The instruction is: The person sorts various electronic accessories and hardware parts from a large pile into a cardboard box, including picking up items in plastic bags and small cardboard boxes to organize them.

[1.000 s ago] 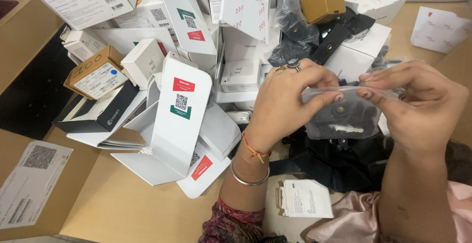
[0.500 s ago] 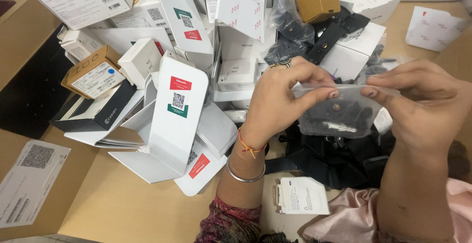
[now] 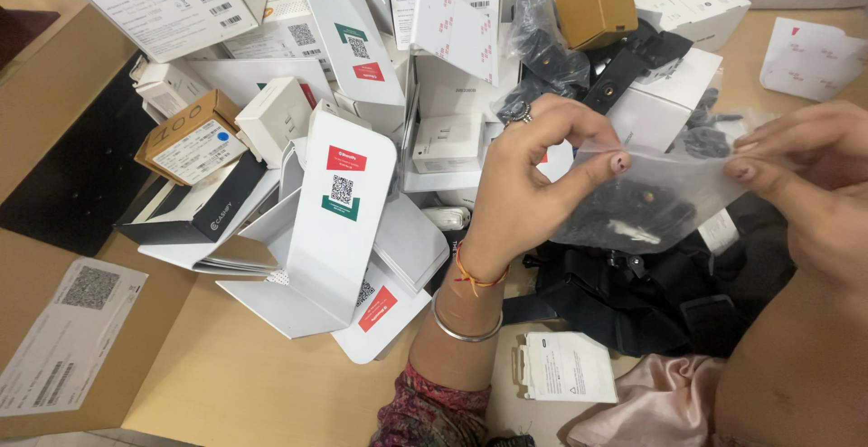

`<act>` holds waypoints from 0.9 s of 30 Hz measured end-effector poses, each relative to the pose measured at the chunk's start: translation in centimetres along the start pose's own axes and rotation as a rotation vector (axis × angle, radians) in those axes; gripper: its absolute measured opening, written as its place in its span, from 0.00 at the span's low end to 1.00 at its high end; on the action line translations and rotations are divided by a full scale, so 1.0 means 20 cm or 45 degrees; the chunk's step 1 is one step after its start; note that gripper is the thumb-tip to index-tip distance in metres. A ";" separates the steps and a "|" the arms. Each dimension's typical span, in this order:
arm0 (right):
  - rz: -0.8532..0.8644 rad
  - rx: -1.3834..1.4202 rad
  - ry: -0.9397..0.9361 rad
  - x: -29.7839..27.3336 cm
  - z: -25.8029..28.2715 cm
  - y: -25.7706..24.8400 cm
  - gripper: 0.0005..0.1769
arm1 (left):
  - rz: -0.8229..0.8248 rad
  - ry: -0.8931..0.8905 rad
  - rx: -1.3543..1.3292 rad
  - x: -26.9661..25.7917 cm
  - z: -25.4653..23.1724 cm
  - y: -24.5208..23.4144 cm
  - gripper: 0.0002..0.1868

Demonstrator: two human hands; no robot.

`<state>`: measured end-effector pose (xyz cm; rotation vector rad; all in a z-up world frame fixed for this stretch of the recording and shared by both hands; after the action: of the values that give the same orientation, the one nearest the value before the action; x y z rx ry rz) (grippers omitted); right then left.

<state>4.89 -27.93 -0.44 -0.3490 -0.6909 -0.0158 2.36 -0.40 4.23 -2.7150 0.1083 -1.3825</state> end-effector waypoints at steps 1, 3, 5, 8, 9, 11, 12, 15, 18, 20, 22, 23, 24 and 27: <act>0.012 0.012 0.051 0.01 0.03 0.02 0.07 | 0.001 -0.011 0.023 0.00 0.00 0.00 0.08; 0.009 -0.008 0.136 0.03 0.08 0.06 0.07 | -0.014 -0.055 0.080 -0.01 0.02 -0.01 0.08; 0.084 -0.133 0.075 0.06 0.13 0.09 0.08 | -0.032 -0.081 0.206 0.00 0.04 -0.02 0.10; 0.032 -0.042 0.133 0.07 0.15 0.11 0.07 | -0.038 -0.177 0.388 0.02 0.07 -0.04 0.13; -0.011 0.036 0.179 0.07 0.14 0.11 0.07 | -0.037 -0.221 0.447 0.02 0.08 -0.05 0.14; -0.042 0.154 0.149 0.07 0.14 0.11 0.07 | -0.010 -0.288 0.401 0.01 0.11 -0.04 0.14; -0.058 0.165 0.127 0.07 0.14 0.10 0.07 | 0.003 -0.321 0.378 0.01 0.12 -0.04 0.14; -0.089 0.111 0.088 0.06 0.13 0.09 0.07 | 0.024 -0.247 0.209 0.00 0.12 -0.02 0.12; -0.066 0.021 0.138 0.07 0.11 0.08 0.06 | 0.056 -0.165 0.302 0.00 0.11 -0.01 0.12; -0.029 -0.092 0.151 0.07 0.10 0.09 0.06 | 0.044 -0.251 0.408 0.01 0.13 -0.01 0.13; 0.017 -0.160 0.167 0.07 0.09 0.10 0.05 | 0.039 -0.319 0.479 0.01 0.14 -0.02 0.13; 0.040 -0.159 0.186 0.07 0.09 0.11 0.04 | 0.040 -0.344 0.498 0.01 0.15 -0.02 0.13; 0.063 -0.157 0.203 0.07 0.08 0.11 0.04 | 0.042 -0.365 0.516 0.01 0.16 -0.02 0.14; 0.199 -0.275 0.460 0.08 0.03 0.14 0.06 | 0.092 -0.176 0.465 0.02 0.14 -0.01 0.13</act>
<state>6.07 -24.92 0.18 -0.5905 -0.3027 -0.0051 4.90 -0.11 2.84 -2.4640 -0.0520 -1.0688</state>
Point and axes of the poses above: each hand's wrist, its own x-axis towards the middle knuckle, its own y-axis out of the palm, z = x × y, the point moved 6 cm from there along x, towards the middle knuckle, and after that the axes turned 7 degrees about y, right-handed, at the moved point
